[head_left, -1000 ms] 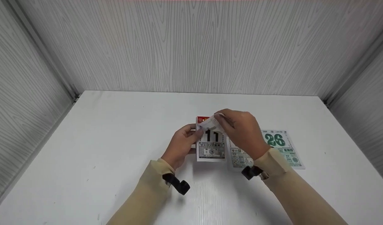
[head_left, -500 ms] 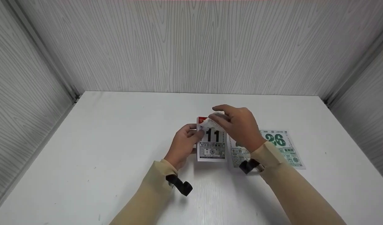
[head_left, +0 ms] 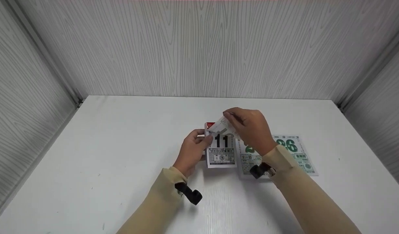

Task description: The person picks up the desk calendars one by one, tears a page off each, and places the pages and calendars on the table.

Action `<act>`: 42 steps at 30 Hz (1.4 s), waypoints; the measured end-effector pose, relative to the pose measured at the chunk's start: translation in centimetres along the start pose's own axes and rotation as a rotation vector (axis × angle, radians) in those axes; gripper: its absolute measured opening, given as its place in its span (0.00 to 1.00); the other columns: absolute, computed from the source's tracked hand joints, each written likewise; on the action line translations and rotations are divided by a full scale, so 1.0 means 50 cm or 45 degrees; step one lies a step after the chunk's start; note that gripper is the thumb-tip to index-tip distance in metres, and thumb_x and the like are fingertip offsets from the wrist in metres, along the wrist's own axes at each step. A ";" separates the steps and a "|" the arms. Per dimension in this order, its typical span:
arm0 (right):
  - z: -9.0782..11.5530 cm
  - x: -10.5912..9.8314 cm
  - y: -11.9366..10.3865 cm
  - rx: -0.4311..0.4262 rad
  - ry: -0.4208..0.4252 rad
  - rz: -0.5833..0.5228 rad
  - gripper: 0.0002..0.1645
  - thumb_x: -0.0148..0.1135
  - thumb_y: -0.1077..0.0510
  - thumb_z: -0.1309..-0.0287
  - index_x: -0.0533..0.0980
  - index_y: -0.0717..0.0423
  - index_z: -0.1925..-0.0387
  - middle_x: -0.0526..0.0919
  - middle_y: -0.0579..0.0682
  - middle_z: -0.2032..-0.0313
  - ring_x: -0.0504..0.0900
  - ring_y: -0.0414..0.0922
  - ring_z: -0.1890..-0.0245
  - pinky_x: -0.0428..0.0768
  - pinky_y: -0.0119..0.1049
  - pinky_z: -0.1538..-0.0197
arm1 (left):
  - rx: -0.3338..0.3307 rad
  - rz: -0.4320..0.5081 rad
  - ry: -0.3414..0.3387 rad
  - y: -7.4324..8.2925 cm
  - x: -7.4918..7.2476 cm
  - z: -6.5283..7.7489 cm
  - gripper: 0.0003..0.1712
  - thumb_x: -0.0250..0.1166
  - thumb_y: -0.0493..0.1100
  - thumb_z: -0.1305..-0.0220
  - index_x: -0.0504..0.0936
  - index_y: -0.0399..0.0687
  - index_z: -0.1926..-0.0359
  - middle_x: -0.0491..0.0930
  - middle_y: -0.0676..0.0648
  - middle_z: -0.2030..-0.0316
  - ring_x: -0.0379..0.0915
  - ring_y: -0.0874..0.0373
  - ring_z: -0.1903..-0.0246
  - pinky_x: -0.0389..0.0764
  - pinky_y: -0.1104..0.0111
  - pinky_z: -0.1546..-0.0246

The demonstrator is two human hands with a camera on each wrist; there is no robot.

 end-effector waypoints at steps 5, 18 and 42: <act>-0.001 0.004 0.004 0.004 0.019 0.008 0.14 0.61 0.54 0.25 0.88 0.58 0.57 0.91 0.50 0.64 0.80 0.39 0.75 0.78 0.35 0.69 | -0.004 0.003 0.000 -0.003 0.000 -0.001 0.21 0.61 0.48 0.23 0.73 0.46 0.35 0.84 0.42 0.49 0.86 0.51 0.55 0.87 0.60 0.60; -0.006 -0.004 0.003 0.033 -0.115 0.349 0.14 0.64 0.53 0.27 0.88 0.57 0.60 0.87 0.52 0.63 0.84 0.48 0.63 0.84 0.44 0.60 | -0.014 -0.014 0.003 -0.012 0.000 0.002 0.19 0.61 0.48 0.22 0.73 0.47 0.36 0.85 0.42 0.49 0.87 0.50 0.57 0.87 0.60 0.60; -0.007 -0.004 0.010 0.095 0.037 0.006 0.17 0.60 0.49 0.25 0.87 0.55 0.64 0.82 0.46 0.78 0.69 0.40 0.83 0.67 0.35 0.76 | 0.001 -0.040 0.010 -0.017 0.005 0.003 0.21 0.61 0.51 0.23 0.74 0.48 0.36 0.85 0.44 0.50 0.87 0.52 0.57 0.87 0.59 0.58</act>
Point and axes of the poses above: each hand's wrist, its own z-axis away from the middle knuckle, its own x-axis out of the palm, y = z × x, the point moved 1 cm from there along -z, towards the middle knuckle
